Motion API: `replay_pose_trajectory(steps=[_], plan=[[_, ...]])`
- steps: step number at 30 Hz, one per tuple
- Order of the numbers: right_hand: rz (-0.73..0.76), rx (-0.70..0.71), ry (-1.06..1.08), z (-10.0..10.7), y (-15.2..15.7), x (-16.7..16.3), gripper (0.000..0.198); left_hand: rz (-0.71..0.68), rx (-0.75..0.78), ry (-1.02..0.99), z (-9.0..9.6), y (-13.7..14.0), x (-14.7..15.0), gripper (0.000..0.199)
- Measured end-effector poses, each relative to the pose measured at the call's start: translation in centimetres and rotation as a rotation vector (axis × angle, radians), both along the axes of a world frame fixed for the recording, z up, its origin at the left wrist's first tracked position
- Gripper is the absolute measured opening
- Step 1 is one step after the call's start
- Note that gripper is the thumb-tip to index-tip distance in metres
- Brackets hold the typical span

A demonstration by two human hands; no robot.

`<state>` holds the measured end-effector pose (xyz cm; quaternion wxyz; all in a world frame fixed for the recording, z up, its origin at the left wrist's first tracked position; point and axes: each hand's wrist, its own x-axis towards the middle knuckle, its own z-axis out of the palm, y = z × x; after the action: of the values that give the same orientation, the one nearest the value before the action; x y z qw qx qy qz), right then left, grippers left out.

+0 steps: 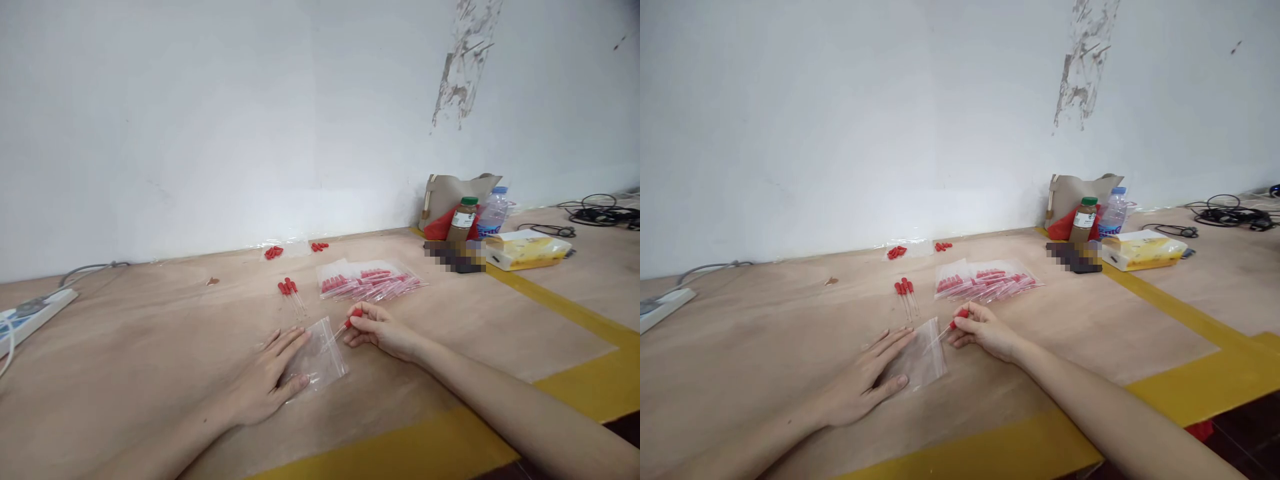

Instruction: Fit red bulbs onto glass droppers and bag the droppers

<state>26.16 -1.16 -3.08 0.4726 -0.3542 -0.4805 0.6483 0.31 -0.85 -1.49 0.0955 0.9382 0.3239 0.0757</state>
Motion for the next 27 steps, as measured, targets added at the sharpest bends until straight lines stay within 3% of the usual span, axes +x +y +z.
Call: replay_pose_trajectory(steps=[4, 9, 16, 20, 23, 25, 27], plan=[[0.155, 0.158, -0.113, 0.1, -0.2, 0.5, 0.024, -0.015, -0.012, -0.005, 0.2, 0.0, 0.9, 0.055], [0.277, 0.201, -0.112, -0.2, -0.3, 0.3, 0.026, -0.024, -0.026, -0.021, 0.2, -0.1, 1.5, 0.053], [0.184, 0.215, -0.247, -0.7, -0.3, -0.9, 0.025, 0.004, -0.084, -0.136, 0.1, -0.1, 1.2, 0.046], [0.131, 0.455, -0.451, -0.2, -0.2, -0.4, 0.023, 0.016, -0.130, -0.229, 0.5, 0.0, 0.6, 0.037], [0.184, 0.640, -0.592, 0.5, -0.2, 0.3, 0.025, -0.001, -0.167, -0.243, 0.6, 0.1, 0.2, 0.035], [0.227, 0.662, -0.638, 0.6, -0.1, 0.6, 0.027, -0.022, -0.168, -0.249, 0.5, 0.2, 0.0, 0.035], [0.195, 0.593, -0.603, 0.3, 0.0, 0.7, 0.025, -0.039, -0.159, -0.251, 0.3, 0.3, 0.0, 0.034]])
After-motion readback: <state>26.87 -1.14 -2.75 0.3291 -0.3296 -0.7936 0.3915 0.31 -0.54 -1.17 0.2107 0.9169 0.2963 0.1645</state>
